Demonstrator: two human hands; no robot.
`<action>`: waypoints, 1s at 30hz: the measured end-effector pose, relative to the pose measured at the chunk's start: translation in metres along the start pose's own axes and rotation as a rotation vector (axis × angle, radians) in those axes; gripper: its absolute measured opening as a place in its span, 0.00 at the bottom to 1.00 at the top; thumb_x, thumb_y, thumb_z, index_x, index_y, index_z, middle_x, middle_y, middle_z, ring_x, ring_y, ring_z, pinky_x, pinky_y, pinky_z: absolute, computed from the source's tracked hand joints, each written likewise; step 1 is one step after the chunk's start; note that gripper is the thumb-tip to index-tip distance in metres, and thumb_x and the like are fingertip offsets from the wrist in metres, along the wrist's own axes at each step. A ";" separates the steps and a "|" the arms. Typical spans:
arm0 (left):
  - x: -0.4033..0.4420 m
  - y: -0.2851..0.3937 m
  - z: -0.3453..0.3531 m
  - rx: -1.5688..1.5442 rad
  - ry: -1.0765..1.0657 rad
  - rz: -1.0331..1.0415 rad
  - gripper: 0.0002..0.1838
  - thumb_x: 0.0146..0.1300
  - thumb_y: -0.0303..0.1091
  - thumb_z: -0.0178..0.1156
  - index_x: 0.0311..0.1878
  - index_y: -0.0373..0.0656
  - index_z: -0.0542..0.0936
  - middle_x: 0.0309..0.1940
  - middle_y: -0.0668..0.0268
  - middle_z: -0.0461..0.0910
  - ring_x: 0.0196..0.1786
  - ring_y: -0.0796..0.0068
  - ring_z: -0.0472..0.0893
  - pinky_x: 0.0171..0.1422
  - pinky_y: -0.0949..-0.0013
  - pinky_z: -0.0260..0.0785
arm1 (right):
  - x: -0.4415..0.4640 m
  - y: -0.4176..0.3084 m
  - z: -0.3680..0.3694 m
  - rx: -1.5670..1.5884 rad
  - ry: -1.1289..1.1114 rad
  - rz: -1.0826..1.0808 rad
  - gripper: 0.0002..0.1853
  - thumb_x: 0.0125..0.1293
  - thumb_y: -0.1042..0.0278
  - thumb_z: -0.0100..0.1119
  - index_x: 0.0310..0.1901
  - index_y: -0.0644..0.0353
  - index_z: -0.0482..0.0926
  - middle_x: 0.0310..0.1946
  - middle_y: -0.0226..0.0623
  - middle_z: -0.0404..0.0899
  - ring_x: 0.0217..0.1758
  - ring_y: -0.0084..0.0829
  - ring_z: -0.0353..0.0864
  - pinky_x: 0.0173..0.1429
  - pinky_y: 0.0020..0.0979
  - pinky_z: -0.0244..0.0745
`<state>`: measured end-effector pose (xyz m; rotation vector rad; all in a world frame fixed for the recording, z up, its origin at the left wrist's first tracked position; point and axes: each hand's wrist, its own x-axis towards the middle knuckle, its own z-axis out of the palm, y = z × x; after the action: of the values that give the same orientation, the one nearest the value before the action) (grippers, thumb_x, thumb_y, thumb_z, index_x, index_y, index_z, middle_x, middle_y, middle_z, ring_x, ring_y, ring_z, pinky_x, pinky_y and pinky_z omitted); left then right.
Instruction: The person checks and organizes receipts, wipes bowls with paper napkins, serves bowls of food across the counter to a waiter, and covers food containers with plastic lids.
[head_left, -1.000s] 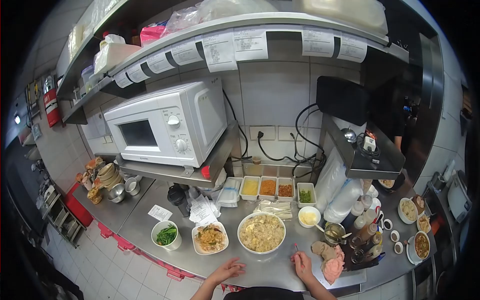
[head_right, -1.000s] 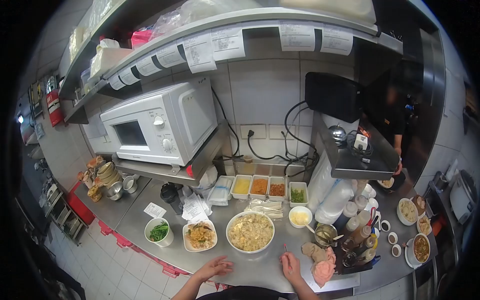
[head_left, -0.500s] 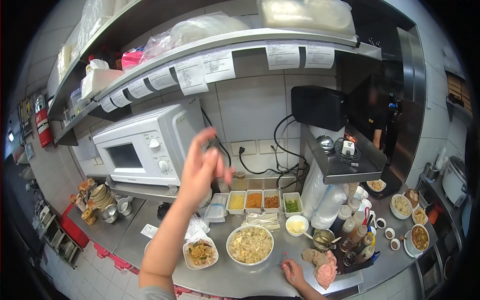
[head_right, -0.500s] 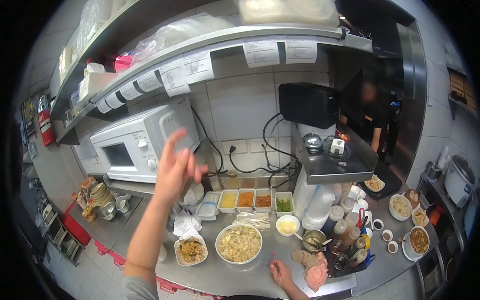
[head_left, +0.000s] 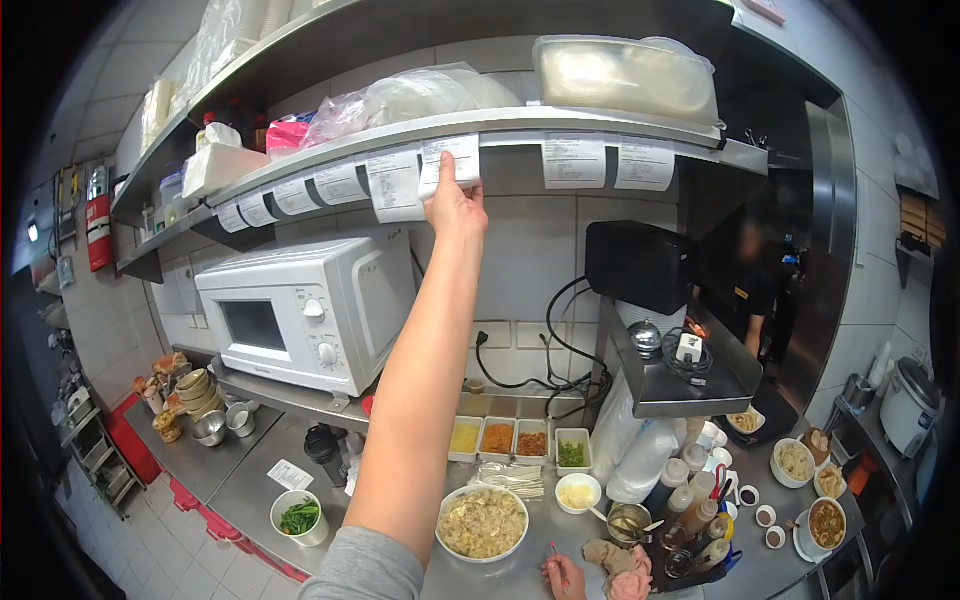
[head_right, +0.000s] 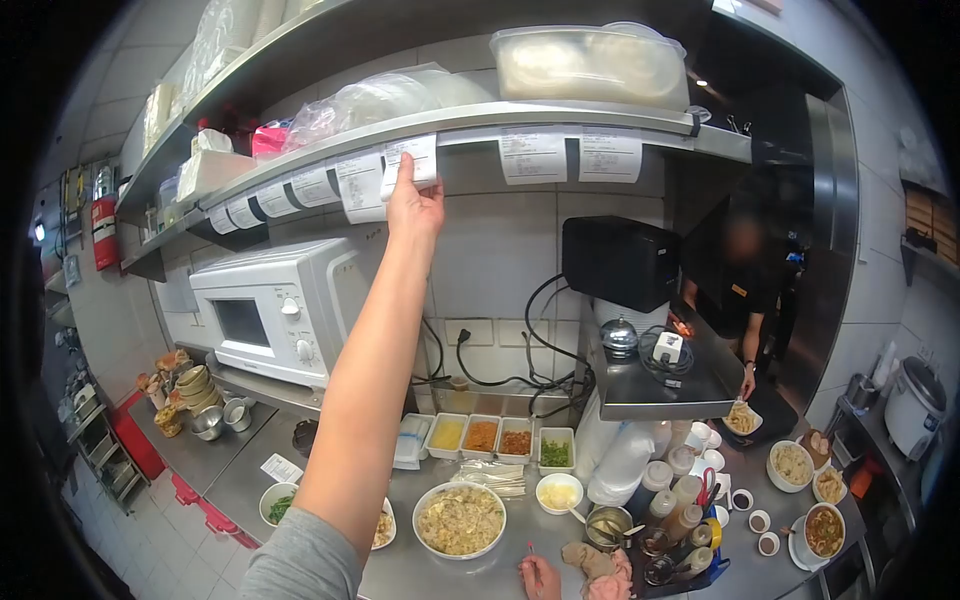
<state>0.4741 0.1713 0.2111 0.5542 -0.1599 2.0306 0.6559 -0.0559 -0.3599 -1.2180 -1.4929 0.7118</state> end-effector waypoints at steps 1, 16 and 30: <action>-0.005 -0.006 0.003 0.018 -0.018 0.013 0.19 0.56 0.30 0.66 0.50 0.40 0.73 0.44 0.64 0.79 0.44 0.68 0.80 0.46 0.64 0.76 | 0.001 0.003 0.001 -0.029 0.025 -0.023 0.15 0.67 0.59 0.50 0.45 0.64 0.75 0.33 0.48 0.79 0.38 0.45 0.79 0.44 0.35 0.72; -0.038 -0.047 -0.014 0.057 -0.233 -0.122 0.20 0.57 0.32 0.65 0.51 0.46 0.71 0.49 0.68 0.75 0.53 0.72 0.74 0.56 0.62 0.65 | -0.003 0.008 0.004 -0.057 0.050 0.017 0.17 0.67 0.58 0.49 0.47 0.65 0.74 0.35 0.50 0.78 0.38 0.44 0.78 0.44 0.36 0.71; -0.037 -0.056 -0.028 0.384 -0.414 -0.266 0.18 0.58 0.28 0.62 0.52 0.46 0.71 0.48 0.70 0.75 0.53 0.78 0.72 0.54 0.67 0.64 | 0.002 0.026 0.010 -0.008 0.067 -0.057 0.13 0.67 0.63 0.51 0.44 0.64 0.76 0.27 0.43 0.78 0.30 0.34 0.79 0.38 0.31 0.72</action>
<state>0.5288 0.1795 0.1631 1.1730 0.0592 1.6720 0.6554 -0.0448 -0.3856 -1.1901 -1.4705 0.6218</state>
